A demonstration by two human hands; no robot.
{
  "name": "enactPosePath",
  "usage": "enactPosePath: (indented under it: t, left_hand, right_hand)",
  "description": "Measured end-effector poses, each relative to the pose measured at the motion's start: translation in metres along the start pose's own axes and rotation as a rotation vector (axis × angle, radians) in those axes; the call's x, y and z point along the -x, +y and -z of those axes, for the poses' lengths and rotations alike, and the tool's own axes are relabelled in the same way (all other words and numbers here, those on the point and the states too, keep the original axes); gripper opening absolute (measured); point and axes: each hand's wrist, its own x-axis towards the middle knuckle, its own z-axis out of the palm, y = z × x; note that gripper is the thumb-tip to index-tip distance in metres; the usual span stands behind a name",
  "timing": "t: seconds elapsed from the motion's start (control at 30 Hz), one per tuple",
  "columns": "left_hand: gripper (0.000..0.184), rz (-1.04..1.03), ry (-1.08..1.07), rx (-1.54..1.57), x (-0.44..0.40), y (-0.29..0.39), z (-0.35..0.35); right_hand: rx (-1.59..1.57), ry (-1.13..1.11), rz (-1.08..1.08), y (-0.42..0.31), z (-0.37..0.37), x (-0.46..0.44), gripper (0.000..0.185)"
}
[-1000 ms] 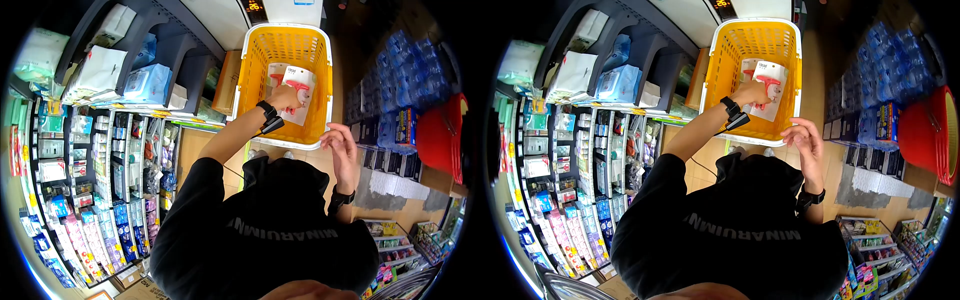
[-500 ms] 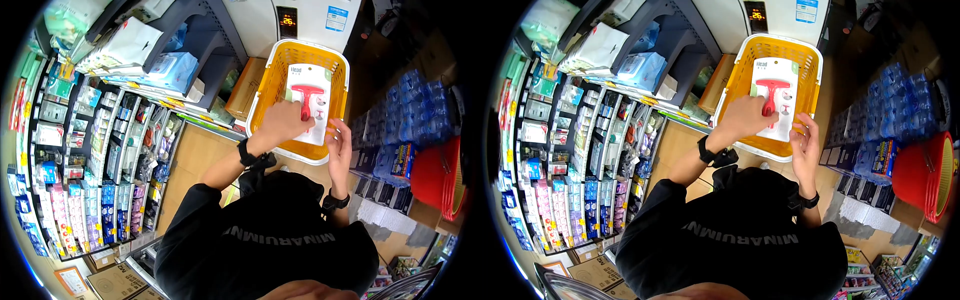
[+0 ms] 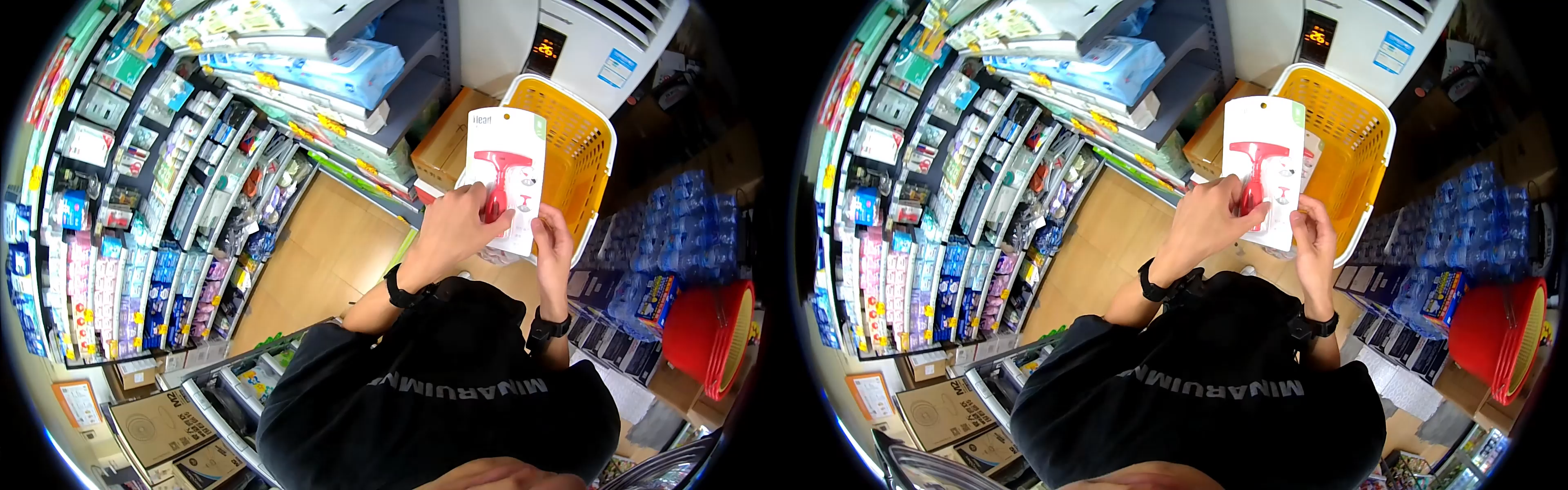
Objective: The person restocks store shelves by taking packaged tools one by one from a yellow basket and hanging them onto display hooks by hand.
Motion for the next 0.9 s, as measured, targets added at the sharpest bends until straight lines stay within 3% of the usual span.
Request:
enactPosePath:
  t: [0.17, 0.23, 0.37, 0.47, 0.9]
  left_hand:
    - [0.034, 0.088, 0.130, 0.127, 0.028, -0.039, 0.027]
    - [0.022, 0.071, 0.431, 0.356, 0.037, -0.065, 0.035]
    - [0.022, 0.140, 0.500, 0.404, 0.066, -0.105, 0.066]
    - [0.026, 0.209, 0.353, 0.620, 0.091, -0.127, 0.091]
    - [0.020, 0.307, 0.737, 0.686, 0.220, -0.218, 0.195]
  right_hand:
    - [-0.055, -0.080, -0.058, 0.003, -0.030, 0.002, 0.024]
    - [-0.046, -0.123, -0.050, 0.002, -0.046, 0.003, 0.024]
    - [-0.166, -0.172, -0.105, -0.002, -0.086, 0.008, 0.026]
    - [-0.201, -0.263, -0.140, -0.005, -0.120, 0.012, 0.027]
    - [-0.291, -0.667, -0.272, 0.005, -0.307, 0.050, 0.027]
